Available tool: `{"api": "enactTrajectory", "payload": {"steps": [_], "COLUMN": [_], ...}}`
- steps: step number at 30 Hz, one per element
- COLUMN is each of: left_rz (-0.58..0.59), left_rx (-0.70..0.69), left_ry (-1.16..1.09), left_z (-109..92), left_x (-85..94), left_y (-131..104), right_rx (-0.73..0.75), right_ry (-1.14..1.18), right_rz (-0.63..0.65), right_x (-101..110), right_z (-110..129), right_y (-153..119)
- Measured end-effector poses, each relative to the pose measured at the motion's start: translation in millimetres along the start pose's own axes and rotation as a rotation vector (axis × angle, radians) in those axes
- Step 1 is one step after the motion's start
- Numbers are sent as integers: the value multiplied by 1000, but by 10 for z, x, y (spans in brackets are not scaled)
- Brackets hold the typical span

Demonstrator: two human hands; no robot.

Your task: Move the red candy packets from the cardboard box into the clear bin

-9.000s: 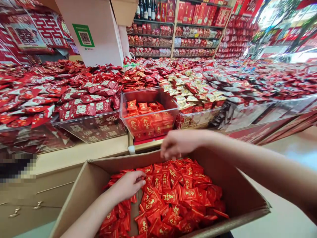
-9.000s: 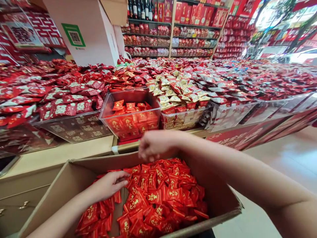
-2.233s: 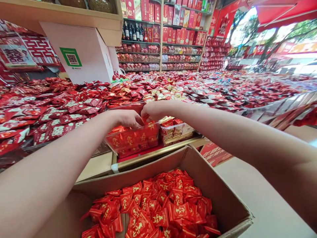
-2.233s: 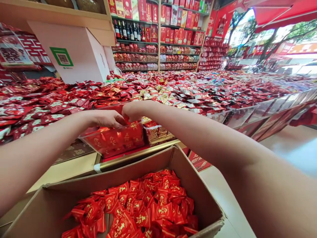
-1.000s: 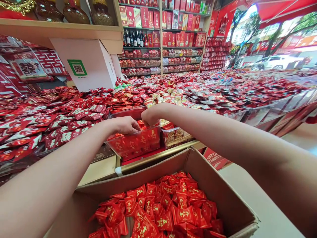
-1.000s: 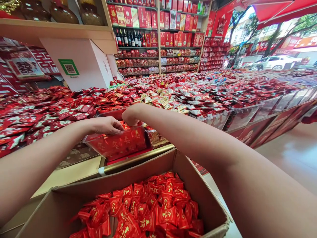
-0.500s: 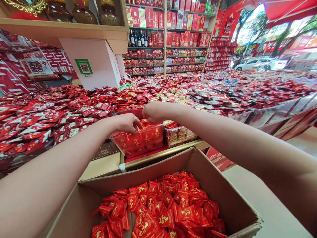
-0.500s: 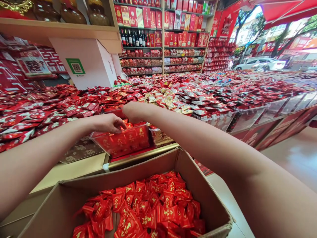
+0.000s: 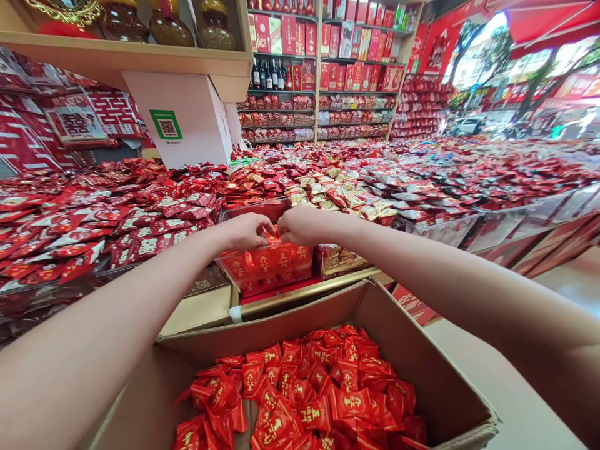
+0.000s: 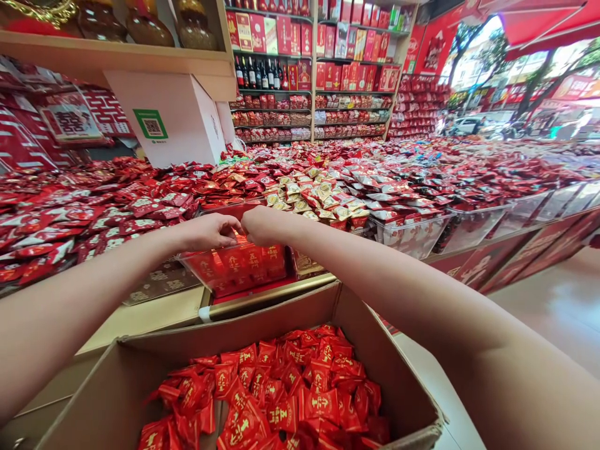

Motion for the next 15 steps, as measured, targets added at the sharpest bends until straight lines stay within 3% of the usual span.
{"api": "enactTrajectory", "payload": {"steps": [6,9,12,13,15], "left_rz": [-13,-79,-221,-282,-467], "left_rx": [-20,-29,-33,-32,-46], "left_ry": [-30,-40,-74,-97,-206], "left_z": [3,0,-59,-97,-186], "left_x": [-30,55,182,204,190], "left_y": [5,-41,-266,-385,-668], "right_rx": [-42,-40,-17,24,137], "right_ry": [20,47,139,203,359], "right_rz": [22,-140,-268,-227,-13], "right_x": [-30,99,195,145,-137], "right_z": [-43,-10,133,206,374], "right_y": [48,-38,-270,-354,-509]}}
Point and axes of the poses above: each hand's wrist, its own y-axis towards the middle knuckle, its own x-axis out of the back of the hand, z = x × y, the point moved 4 cm from there along y, towards the middle knuckle, and after that the axes turned 2 degrees about x, right-handed, at the moved point
